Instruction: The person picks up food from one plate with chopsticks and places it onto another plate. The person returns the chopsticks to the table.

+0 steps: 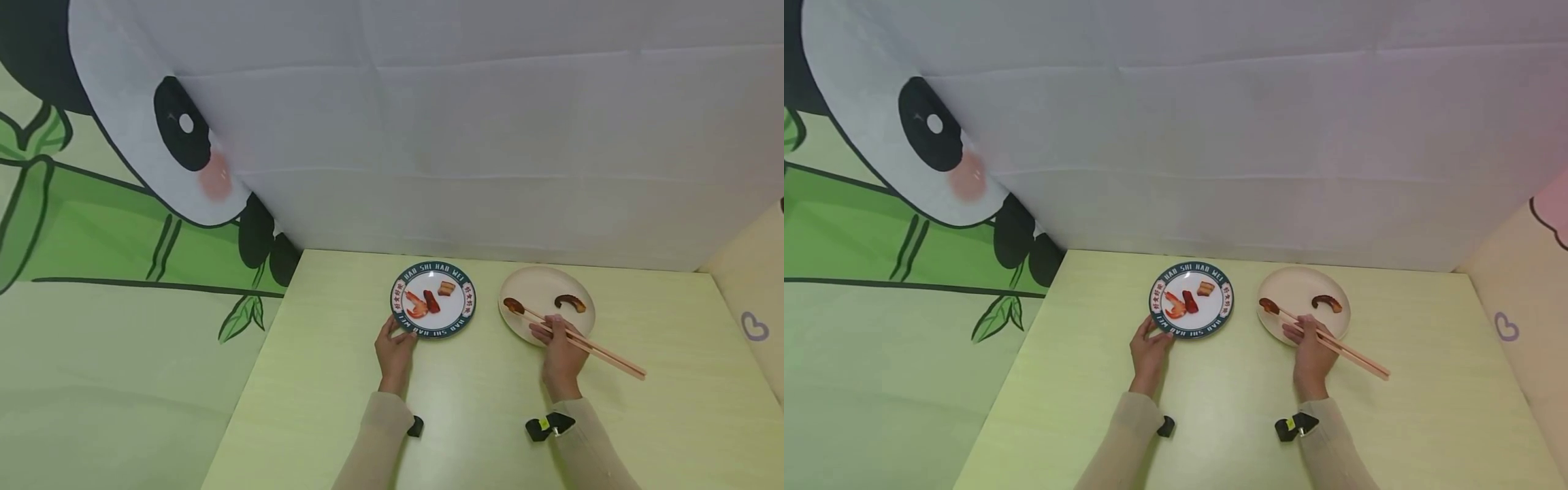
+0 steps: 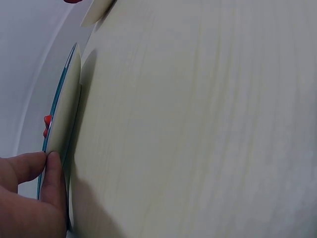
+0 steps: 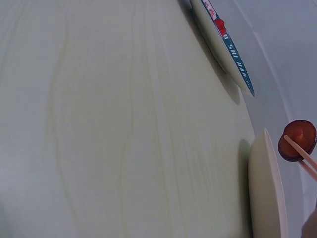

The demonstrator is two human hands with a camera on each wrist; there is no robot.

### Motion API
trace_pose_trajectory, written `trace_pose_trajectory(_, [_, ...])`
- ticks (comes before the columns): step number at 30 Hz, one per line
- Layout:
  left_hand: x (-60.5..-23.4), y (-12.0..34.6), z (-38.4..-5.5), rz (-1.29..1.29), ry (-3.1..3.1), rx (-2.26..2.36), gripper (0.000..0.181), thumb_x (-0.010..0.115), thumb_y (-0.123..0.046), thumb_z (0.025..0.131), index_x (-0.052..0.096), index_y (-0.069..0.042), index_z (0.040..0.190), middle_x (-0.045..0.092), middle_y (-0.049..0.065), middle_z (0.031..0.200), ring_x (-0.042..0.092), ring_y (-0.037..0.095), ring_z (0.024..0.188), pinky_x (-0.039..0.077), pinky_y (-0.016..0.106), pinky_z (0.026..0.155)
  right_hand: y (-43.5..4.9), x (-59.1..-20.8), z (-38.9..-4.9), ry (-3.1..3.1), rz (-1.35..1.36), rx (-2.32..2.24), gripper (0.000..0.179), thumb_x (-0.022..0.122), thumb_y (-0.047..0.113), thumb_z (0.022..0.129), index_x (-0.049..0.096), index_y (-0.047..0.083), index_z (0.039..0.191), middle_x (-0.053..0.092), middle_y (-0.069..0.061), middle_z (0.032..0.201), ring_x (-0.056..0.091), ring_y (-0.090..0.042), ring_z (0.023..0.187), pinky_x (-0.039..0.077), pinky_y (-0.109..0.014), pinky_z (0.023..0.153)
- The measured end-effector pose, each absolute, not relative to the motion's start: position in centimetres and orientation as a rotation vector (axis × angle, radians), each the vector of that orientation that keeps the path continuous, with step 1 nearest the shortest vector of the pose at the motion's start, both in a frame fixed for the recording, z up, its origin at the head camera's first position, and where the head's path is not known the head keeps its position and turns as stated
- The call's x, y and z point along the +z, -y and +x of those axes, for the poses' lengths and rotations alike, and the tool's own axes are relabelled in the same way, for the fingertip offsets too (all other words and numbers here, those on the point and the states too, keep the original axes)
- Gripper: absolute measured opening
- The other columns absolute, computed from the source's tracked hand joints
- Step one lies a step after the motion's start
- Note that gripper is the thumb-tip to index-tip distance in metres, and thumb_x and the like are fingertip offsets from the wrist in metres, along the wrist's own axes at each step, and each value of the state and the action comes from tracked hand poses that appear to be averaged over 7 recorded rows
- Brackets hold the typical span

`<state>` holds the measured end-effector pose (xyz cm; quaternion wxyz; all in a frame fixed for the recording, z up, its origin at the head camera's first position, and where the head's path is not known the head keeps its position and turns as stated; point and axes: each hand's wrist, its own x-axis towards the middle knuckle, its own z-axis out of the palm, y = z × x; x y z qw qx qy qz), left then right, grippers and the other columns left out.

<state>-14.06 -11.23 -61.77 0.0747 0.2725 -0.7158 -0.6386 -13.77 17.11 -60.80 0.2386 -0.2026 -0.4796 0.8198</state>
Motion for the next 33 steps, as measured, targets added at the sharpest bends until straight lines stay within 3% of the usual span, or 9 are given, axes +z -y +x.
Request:
trace_pose_trajectory(10, [-62.5,11.1,-14.4,0.822,2.162,-1.905,0.069,0.075,0.003,0.089,0.053,-0.007,0.154,0.06,0.014,0.139,0.067,0.021,0.105,0.057,0.026,0.081,-18.0,-61.5,-14.1,1.284,-0.603,2.231,0.018,0.064,0.01,0.105,0.077,0.004,0.094,0.078,-0.002,0.081,0.077,-0.011,0.066,0.061,-0.025,0.064])
trace_pose_trajectory(20, [-62.6,11.2,-14.4,0.811,2.147,-1.903,0.069,0.076,0.005,0.088,0.055,-0.006,0.152,0.06,0.015,0.137,0.068,0.021,0.102,0.057,0.025,0.079,-18.7,-61.6,-13.9,1.271,-0.62,2.225,0.023,0.06,0.003,0.106,0.067,-0.018,0.113,0.078,-0.003,0.083,0.077,-0.012,0.066,0.061,-0.024,0.064])
trace_pose_trajectory(33, [-62.6,11.2,-14.4,0.813,2.143,-1.905,0.069,0.076,0.005,0.088,0.055,-0.006,0.152,0.061,0.015,0.135,0.068,0.022,0.102,0.058,0.024,0.079,-19.8,-61.7,-13.6,1.264,-0.671,2.225,0.025,0.061,0.006,0.105,0.067,-0.016,0.115,0.079,-0.002,0.085,0.078,-0.012,0.067,0.061,-0.024,0.065])
